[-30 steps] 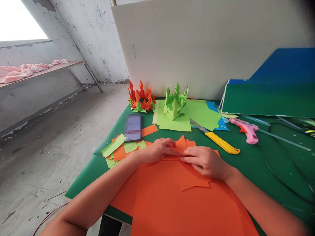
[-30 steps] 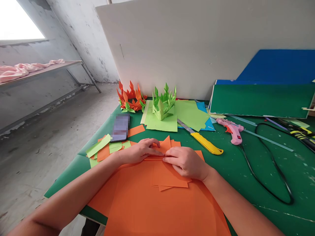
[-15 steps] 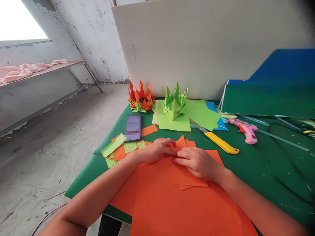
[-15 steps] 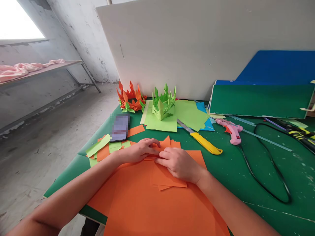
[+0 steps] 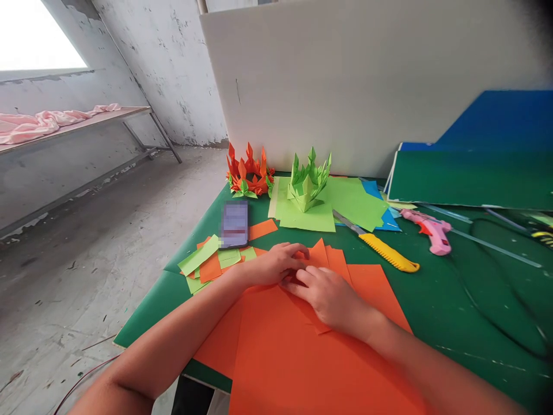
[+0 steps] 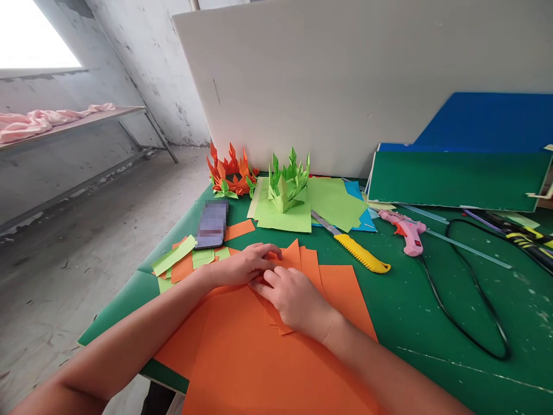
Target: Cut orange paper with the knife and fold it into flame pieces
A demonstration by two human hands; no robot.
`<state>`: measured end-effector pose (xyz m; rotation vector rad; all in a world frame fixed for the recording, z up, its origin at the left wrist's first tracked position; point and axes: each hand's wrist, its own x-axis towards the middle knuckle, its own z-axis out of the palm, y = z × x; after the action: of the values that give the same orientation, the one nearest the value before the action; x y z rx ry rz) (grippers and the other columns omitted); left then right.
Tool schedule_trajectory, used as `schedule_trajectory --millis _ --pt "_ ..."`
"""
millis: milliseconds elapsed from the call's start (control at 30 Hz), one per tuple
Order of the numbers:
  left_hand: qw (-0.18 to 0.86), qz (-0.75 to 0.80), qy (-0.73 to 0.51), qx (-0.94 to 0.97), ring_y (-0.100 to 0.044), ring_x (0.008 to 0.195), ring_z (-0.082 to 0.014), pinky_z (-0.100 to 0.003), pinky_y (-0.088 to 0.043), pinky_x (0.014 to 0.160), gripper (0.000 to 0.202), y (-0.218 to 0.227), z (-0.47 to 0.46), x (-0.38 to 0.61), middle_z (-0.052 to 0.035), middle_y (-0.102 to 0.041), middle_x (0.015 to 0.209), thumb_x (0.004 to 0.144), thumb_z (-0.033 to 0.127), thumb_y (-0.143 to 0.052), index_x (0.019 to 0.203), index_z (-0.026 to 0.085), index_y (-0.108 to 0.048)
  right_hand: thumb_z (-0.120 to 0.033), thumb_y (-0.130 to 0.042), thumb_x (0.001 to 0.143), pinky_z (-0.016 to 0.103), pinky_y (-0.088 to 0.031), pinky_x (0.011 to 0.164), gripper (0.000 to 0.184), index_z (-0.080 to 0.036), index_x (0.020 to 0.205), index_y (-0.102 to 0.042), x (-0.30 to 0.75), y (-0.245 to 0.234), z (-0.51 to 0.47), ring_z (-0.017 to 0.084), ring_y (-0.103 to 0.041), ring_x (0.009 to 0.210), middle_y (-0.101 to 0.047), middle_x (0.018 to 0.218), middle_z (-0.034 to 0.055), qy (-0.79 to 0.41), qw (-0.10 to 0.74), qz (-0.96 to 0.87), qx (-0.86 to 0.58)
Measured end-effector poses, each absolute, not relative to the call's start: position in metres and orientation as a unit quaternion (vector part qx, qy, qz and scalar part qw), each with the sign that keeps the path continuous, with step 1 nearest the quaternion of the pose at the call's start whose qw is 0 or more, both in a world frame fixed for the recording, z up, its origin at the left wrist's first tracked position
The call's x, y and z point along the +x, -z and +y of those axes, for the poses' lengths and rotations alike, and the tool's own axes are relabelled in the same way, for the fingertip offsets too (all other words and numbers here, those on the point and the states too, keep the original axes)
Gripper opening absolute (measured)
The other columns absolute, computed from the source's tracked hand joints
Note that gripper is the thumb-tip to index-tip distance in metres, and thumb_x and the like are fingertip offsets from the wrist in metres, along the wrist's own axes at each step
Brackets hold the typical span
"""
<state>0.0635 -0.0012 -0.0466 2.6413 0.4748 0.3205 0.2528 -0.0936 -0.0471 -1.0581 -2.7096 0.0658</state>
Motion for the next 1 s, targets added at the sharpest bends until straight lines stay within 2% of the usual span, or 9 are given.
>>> schedule_trajectory --millis 167,233,333,500,633,767,1000 --pt "0.227 0.156 -0.115 0.955 -0.056 0.109 -0.0214 -0.036 -0.04 0.101 0.034 0.047 0.001 0.063 -0.0079 -0.055 0.124 0.088 0.003 -0.047 0.1 0.022 -0.072 -0.007 -0.039 0.09 0.033 -0.048 0.076 0.04 -0.019 0.116 -0.066 0.272 0.055 -0.088 0.021 -0.059 0.092 -0.067 0.103 0.0092 -0.004 0.221 -0.912 -0.346" --pt "0.23 0.154 -0.122 0.953 -0.056 0.11 -0.0209 -0.034 -0.041 0.1 0.036 0.046 0.001 0.063 -0.0075 -0.056 0.123 0.09 0.002 -0.044 0.103 0.023 -0.071 -0.005 -0.038 0.089 0.034 -0.049 0.075 0.04 -0.018 0.111 -0.068 0.28 0.055 -0.086 0.021 -0.059 0.092 -0.068 0.102 0.0098 0.003 0.223 -0.909 -0.352" --pt "0.25 0.158 -0.134 0.946 -0.057 0.109 -0.0196 -0.031 -0.042 0.098 0.035 0.043 0.0 0.064 -0.0077 -0.058 0.122 0.095 0.006 -0.04 0.106 0.021 -0.07 -0.005 -0.04 0.088 0.036 -0.05 0.078 0.039 -0.017 0.112 -0.068 0.286 0.051 -0.085 0.023 -0.059 0.095 -0.067 0.105 0.0106 -0.006 0.204 -0.908 -0.365" --pt "0.278 0.171 -0.147 0.934 -0.059 0.109 -0.0197 -0.03 -0.044 0.098 0.03 0.039 -0.002 0.067 -0.0101 -0.06 0.12 0.101 0.018 -0.041 0.11 0.018 -0.069 -0.018 -0.048 0.092 0.041 -0.048 0.092 0.03 -0.018 0.117 -0.065 0.283 0.043 -0.089 0.026 -0.055 0.109 -0.063 0.114 0.0108 -0.049 0.194 -0.902 -0.382" --pt "0.279 0.169 -0.153 0.933 -0.06 0.109 -0.0202 -0.031 -0.045 0.097 0.028 0.038 -0.002 0.067 -0.0109 -0.061 0.12 0.099 0.016 -0.043 0.111 0.017 -0.068 -0.025 -0.045 0.097 0.041 -0.05 0.085 0.029 -0.016 0.114 -0.067 0.278 0.044 -0.092 0.026 -0.058 0.104 -0.065 0.11 0.0118 -0.026 0.186 -0.895 -0.404" --pt "0.293 0.166 -0.161 0.928 -0.06 0.109 -0.0196 -0.031 -0.046 0.097 0.029 0.037 -0.001 0.067 -0.0106 -0.061 0.12 0.1 0.017 -0.041 0.111 0.018 -0.068 -0.022 -0.042 0.098 0.038 -0.051 0.077 0.03 -0.015 0.113 -0.067 0.273 0.046 -0.093 0.025 -0.06 0.098 -0.067 0.107 0.0122 0.008 0.185 -0.889 -0.418" --pt "0.287 0.173 -0.16 0.928 -0.06 0.11 -0.0205 -0.032 -0.045 0.098 0.029 0.037 -0.001 0.067 -0.0106 -0.062 0.121 0.1 0.017 -0.043 0.11 0.018 -0.069 -0.02 -0.041 0.098 0.036 -0.049 0.075 0.031 -0.015 0.114 -0.066 0.268 0.045 -0.096 0.024 -0.06 0.095 -0.069 0.104 0.0107 0.028 0.183 -0.883 -0.432"
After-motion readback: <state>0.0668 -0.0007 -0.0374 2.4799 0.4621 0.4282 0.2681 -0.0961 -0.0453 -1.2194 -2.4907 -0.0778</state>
